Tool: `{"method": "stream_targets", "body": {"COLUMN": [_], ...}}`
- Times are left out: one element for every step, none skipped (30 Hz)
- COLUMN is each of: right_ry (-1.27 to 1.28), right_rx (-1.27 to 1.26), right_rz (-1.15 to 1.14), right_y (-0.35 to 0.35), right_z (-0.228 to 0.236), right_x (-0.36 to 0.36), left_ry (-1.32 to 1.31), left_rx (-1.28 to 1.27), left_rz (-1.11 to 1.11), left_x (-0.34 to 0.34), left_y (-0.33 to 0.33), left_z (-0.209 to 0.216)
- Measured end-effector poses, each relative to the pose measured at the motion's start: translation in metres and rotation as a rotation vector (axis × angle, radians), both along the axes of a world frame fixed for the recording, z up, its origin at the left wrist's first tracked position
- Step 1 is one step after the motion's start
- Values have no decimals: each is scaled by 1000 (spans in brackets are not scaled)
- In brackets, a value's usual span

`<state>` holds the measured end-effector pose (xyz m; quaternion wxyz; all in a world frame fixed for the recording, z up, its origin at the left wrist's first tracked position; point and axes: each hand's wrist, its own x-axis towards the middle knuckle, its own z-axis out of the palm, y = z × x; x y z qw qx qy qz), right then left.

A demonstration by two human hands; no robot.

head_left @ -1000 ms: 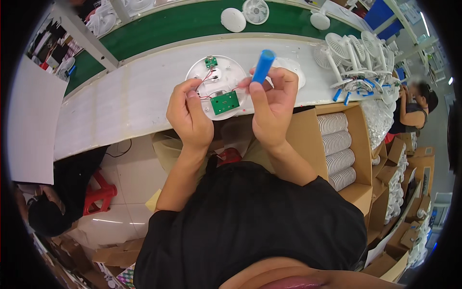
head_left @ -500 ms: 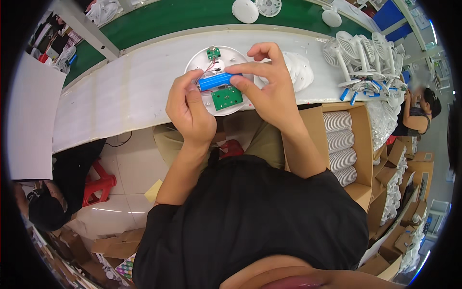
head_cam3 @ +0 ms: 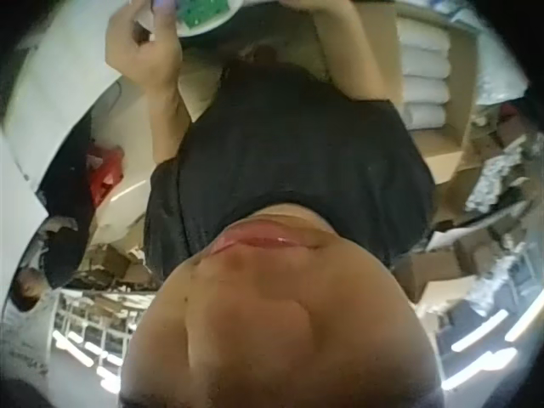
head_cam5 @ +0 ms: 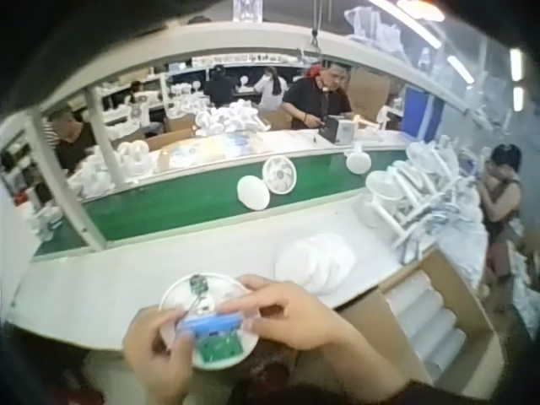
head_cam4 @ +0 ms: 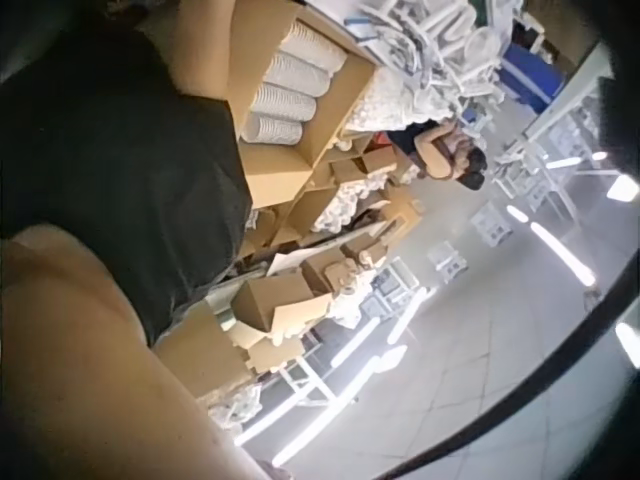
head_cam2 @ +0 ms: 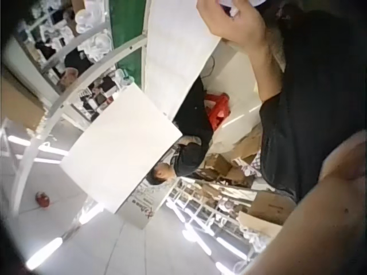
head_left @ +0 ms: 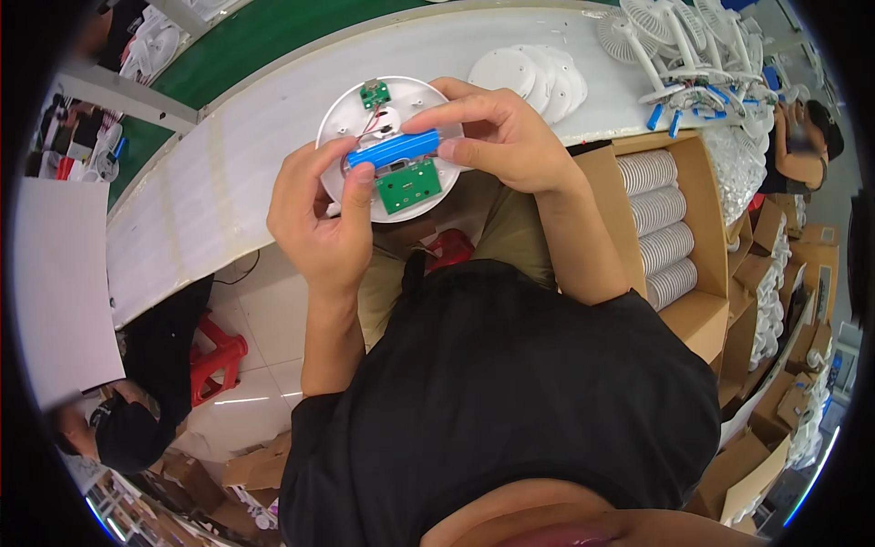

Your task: Assembling portable electric fans by inserting batteries and attaching the fan head to the base on an assembly line.

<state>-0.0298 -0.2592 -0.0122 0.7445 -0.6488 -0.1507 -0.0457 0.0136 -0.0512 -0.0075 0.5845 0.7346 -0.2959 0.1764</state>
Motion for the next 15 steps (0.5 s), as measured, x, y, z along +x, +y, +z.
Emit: {"method": "stream_targets", "body": {"right_ry": [1,-3,-42,-79,-117,-155,-182,-209,-217,-195,-163,-167,-114,-58,3], "right_rx": [-8,-6,-29,-54,-81,-108,-36,31,30,-295,-620,-622,-845,-1068,-1294], "right_rz": [18,-2,-74,-143,-211,-279,-327,-380,-381,-686,-985,-989,-1090,-1186,-1277], "right_y": [-1,-1,4,11,16,17,12,2,-13,-35,-49,-55,-61,-64,-67], "right_z": [0,-1,-2,-1,-1,-2,-5,-12,-20,-29,-37,-45,-52,-59,-64], "right_x": [-1,-3,-4,-5,-5,-7,-5,-1,6,10,11,8,6,5,5], "left_ry": [-6,-19,-33,-38,34,106,96,142,189,237,285,281,266,248,230], "left_rx": [43,75,105,103,111,119,120,130,141,153,169,167,165,164,162], "left_rz": [20,33,47,31,15,-1,-13,-53,-78,-102,-124,-128,-144,-159,-175], "left_x": [-2,-2,-1,-2,-2,-2,-3,-4,-5,-6,-7,-7,-8,-7,-6], "left_y": [3,5,9,14,19,22,26,28,33,36,39,41,43,44,45], "left_z": [2,2,3,5,8,11,14,16,18,20,23,22,21,19,16]}}
